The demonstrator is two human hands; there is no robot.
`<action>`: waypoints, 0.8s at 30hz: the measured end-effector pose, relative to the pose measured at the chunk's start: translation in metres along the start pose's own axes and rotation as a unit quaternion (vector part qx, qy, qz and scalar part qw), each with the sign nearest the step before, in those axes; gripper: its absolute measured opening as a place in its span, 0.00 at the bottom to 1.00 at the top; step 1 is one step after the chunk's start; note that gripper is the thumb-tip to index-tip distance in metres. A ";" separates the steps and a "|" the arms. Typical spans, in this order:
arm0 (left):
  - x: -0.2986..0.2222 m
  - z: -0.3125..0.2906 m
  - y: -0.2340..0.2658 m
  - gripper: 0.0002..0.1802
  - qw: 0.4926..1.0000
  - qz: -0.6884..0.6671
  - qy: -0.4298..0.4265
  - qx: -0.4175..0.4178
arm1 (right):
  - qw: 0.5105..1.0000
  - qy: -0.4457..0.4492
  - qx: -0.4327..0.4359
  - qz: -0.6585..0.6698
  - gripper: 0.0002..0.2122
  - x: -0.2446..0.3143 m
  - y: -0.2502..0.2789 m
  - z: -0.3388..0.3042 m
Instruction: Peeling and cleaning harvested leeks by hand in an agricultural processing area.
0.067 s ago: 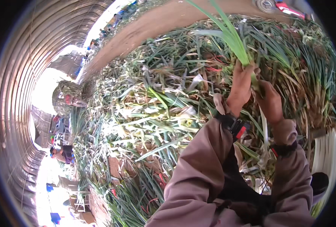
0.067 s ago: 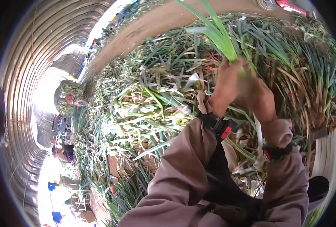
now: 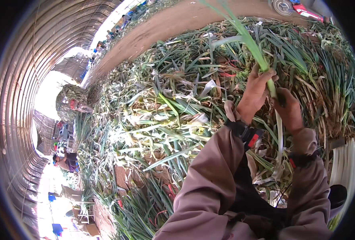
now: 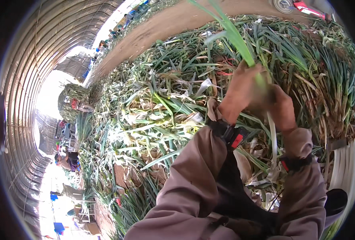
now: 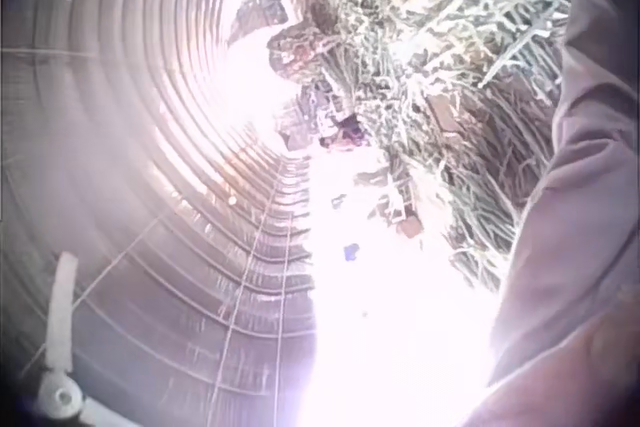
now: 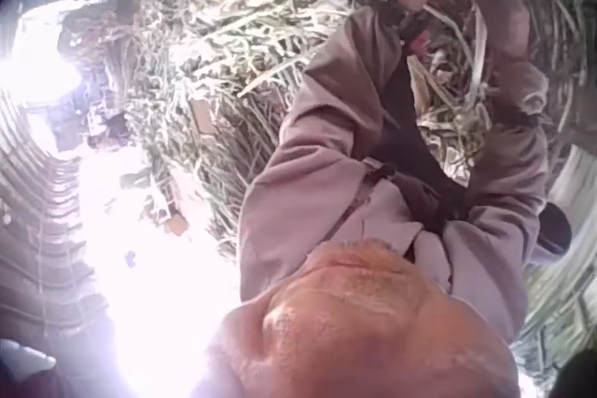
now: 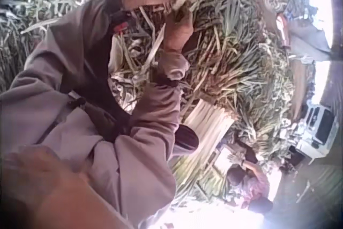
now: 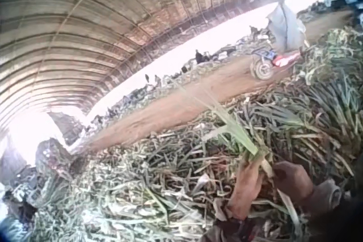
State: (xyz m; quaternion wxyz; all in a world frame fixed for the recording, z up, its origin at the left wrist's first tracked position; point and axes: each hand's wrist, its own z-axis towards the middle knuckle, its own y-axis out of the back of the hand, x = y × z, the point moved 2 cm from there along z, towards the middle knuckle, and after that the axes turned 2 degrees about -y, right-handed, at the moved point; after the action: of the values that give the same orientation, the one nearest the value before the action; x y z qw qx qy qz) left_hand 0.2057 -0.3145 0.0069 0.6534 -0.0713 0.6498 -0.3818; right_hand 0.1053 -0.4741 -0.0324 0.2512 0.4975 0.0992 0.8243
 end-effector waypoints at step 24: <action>0.005 0.026 0.011 0.22 1.000 -0.028 0.003 -0.010 | 0.986 0.149 0.013 -0.078 0.12 0.016 0.025 -0.012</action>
State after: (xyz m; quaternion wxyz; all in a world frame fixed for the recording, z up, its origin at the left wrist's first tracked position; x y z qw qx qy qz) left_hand 0.2326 -0.3203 0.0005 0.6397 -0.0949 0.6536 -0.3933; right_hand 0.0810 -0.4863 -0.0153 0.2911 0.3633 0.1844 0.8656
